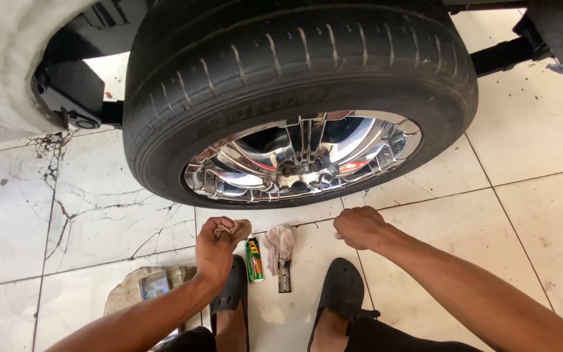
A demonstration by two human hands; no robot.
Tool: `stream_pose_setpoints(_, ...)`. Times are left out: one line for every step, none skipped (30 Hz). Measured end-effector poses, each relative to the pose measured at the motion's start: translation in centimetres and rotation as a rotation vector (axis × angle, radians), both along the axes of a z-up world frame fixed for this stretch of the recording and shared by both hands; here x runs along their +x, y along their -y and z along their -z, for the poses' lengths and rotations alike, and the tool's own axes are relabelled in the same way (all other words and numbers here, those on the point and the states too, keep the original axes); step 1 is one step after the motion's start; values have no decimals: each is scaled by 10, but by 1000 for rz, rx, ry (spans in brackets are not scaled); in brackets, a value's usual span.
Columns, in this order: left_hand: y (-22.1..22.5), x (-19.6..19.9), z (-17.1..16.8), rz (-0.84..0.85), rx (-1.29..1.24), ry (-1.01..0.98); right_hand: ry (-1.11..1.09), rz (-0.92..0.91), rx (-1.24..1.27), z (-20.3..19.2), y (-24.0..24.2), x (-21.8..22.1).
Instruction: Polishing a chrome car rim using a cloth and metal polish.
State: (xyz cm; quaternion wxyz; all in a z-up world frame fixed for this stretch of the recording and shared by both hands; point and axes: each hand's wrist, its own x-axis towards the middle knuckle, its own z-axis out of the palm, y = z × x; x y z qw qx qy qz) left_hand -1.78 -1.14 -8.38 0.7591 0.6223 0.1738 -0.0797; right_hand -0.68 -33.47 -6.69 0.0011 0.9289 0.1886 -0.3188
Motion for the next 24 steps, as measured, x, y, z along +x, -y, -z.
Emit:
stream_pose_setpoints(1,1,2,6,-45,18,-32,82,-2,-19,-9,1)
stream_pose_setpoints(1,-1,5,10,-87,30,-71,162,-3,-36,-19,-1)
stream_pose_setpoints(0,-7,3,4,-84,23,-78,157,-1,-39,-28,-6)
stream_pose_setpoints(3,-3,-1,24,-53,27,-92,207,19,-47,-33,-3)
stream_pose_setpoints(7,1,-5,42,-22,30,-105,256,40,-55,-38,0)
stream_pose_setpoints(8,0,-6,37,-22,35,-100,250,41,-46,-36,1)
stream_pose_setpoints(9,-1,-7,41,-35,9,6,192,122,-36,-34,2)
stream_pose_setpoints(9,-1,-8,47,-47,-18,112,134,205,-25,-33,2)
stream_pose_setpoints(9,0,-9,44,-45,-14,115,130,207,-25,-35,2)
stream_pose_setpoints(9,-1,-9,45,-70,-20,109,149,260,-25,-37,1)
stream_pose_setpoints(10,-1,-8,46,-95,-27,103,168,314,-25,-38,1)
stream_pose_setpoints(9,-3,-8,42,-96,-26,103,164,313,-34,-42,0)
stream_pose_setpoints(9,-5,-8,54,11,-14,44,169,270,-42,-47,-1)
stream_pose_setpoints(8,-6,-8,67,119,0,-12,174,228,-51,-51,-2)
stream_pose_setpoints(6,-5,-6,64,118,2,-10,170,228,-50,-54,-5)
stream_pose_setpoints(5,-3,-3,58,120,5,-45,167,218,-50,-56,-6)
stream_pose_setpoints(5,-2,-1,53,122,9,-80,163,207,-50,-58,-8)
stream_pose_setpoints(3,-2,1,50,120,7,-82,161,205,-64,-63,-12)
stream_pose_setpoints(2,-3,3,27,1,-12,-97,87,90,-78,-69,-15)
stream_pose_setpoints(1,-3,5,6,-117,-32,-112,16,-25,-92,-74,-19)
stream_pose_setpoints(2,-3,2,6,-119,-34,-114,15,-28,-66,-58,-14)
stream_pose_setpoints(3,-5,-2,15,-48,-36,-104,12,-18,-37,-50,-20)
stream_pose_setpoints(4,-5,-4,25,23,-38,-94,9,-8,-8,-48,-36)
stream_pose_setpoints(2,-3,2,22,26,-49,-92,3,4,7,-37,-44)
